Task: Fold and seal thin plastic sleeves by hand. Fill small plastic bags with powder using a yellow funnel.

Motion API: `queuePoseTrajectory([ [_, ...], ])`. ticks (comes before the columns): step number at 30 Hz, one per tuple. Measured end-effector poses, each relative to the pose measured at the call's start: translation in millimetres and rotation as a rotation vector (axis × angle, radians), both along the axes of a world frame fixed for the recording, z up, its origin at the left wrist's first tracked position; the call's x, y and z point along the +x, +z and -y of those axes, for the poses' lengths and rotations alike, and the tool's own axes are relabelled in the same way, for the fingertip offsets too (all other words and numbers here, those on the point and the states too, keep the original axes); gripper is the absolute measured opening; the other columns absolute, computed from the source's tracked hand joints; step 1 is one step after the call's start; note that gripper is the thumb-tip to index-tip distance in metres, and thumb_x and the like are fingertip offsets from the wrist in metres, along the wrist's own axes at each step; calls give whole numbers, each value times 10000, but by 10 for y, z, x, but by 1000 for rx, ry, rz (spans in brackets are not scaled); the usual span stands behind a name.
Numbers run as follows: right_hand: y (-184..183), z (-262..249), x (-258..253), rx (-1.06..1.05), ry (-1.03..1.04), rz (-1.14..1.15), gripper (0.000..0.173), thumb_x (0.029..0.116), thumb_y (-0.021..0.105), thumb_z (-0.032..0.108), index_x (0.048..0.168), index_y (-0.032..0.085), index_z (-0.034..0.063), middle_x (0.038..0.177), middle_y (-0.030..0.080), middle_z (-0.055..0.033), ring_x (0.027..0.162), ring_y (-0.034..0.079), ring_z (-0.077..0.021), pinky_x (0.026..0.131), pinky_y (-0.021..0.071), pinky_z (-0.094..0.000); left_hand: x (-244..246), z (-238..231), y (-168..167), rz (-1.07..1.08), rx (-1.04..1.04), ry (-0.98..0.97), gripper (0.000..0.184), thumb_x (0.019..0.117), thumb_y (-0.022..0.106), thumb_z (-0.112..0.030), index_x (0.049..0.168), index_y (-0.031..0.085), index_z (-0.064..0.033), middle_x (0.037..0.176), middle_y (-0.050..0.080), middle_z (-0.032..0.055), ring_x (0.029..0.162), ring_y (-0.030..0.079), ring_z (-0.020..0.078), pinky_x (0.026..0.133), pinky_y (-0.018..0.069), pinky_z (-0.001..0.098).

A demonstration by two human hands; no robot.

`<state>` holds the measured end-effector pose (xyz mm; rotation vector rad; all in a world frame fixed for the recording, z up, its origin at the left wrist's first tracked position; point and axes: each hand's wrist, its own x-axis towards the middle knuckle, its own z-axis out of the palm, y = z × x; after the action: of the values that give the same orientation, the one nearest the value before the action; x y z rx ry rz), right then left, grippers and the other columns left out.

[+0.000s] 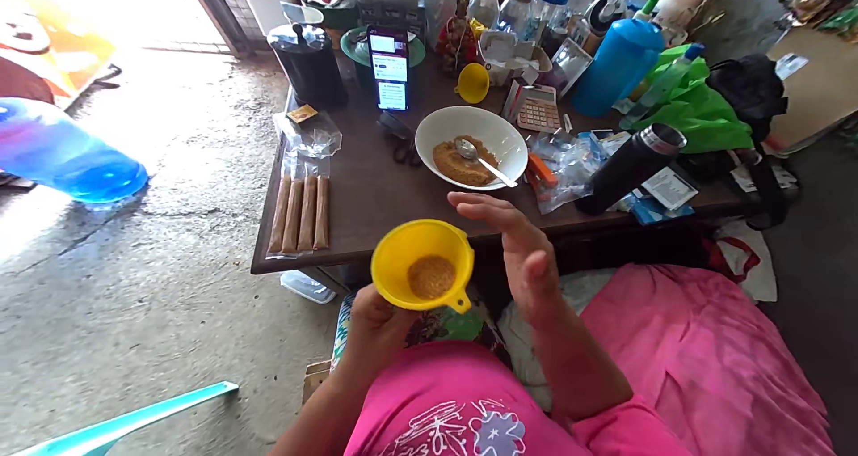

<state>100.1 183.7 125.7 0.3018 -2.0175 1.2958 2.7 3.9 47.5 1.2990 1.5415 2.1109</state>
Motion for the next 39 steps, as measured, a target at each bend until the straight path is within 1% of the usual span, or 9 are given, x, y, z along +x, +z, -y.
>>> queuePoseTrajectory([
  [3, -507, 28, -18, -42, 21, 177, 667, 1020, 422, 640, 1343, 622, 92, 1314, 655, -29, 1261, 578, -102, 1076, 484, -345, -86, 24, 82, 61, 15, 58, 177, 998, 661, -288, 1154, 714, -223, 1067, 761, -56, 997, 723, 94, 921, 595, 283],
  [6, -969, 162, -13, 51, 30, 300, 415, 1002, 645, 323, 1273, 685, 11, 1202, 720, -99, 1161, 634, -197, 1012, 496, -427, -144, 38, 135, 70, 22, 104, 172, 990, 674, -287, 1133, 721, -205, 1068, 764, -52, 999, 724, 96, 923, 595, 277],
  [10, -1221, 288, 30, 144, -122, 365, 244, 1032, 554, 108, 1136, 762, 33, 1010, 768, -61, 1025, 687, -210, 961, 503, -428, -175, 23, 175, 66, 28, 158, 147, 989, 673, -279, 1116, 719, -221, 1048, 772, -69, 974, 727, 78, 915, 590, 258],
  [18, -1311, 428, 43, 307, -239, 216, 207, 1018, 589, 172, 1029, 773, 75, 931, 757, -50, 949, 698, -198, 925, 532, -369, -94, 47, 118, 15, 37, 157, 163, 978, 684, -266, 1137, 714, -252, 1064, 765, -73, 987, 728, 88, 900, 605, 287],
  [24, -1315, 407, 143, 377, -332, 183, 170, 958, 641, 144, 934, 771, 39, 878, 761, -81, 880, 727, -214, 842, 574, -358, 33, 44, 114, -229, 24, 192, 246, 979, 677, -282, 1220, 688, -327, 1260, 654, -242, 1187, 584, -75, 1032, 499, 183],
  [26, -1274, 423, 179, 419, -330, 110, 179, 990, 611, 174, 924, 744, 74, 863, 750, -41, 874, 697, -159, 839, 536, -285, 53, 55, 116, -263, 30, 197, 264, 991, 667, -276, 1253, 676, -307, 1308, 635, -231, 1221, 566, -70, 1060, 481, 188],
  [30, -1346, 429, 176, 411, -375, 168, 144, 925, 662, 118, 885, 758, 18, 795, 744, -102, 756, 723, -239, 720, 586, -379, 86, 28, 123, -313, -11, 232, 205, 992, 663, -285, 1194, 694, -284, 1268, 660, -214, 1226, 568, -59, 1092, 465, 216],
  [34, -1307, 434, 202, 391, -311, 280, 171, 958, 644, 103, 906, 772, 3, 838, 759, -127, 803, 736, -276, 759, 585, -433, 93, 54, 150, -331, -31, 251, 204, 993, 662, -281, 1194, 687, -265, 1263, 660, -201, 1233, 561, -56, 1114, 440, 227],
  [39, -1426, 443, 153, 481, -311, 113, 190, 962, 631, 165, 826, 720, 68, 745, 709, -53, 726, 682, -199, 680, 551, -343, 63, 53, 146, -334, -31, 256, 219, 985, 670, -295, 1203, 686, -301, 1286, 650, -218, 1261, 550, -42, 1123, 441, 240],
])
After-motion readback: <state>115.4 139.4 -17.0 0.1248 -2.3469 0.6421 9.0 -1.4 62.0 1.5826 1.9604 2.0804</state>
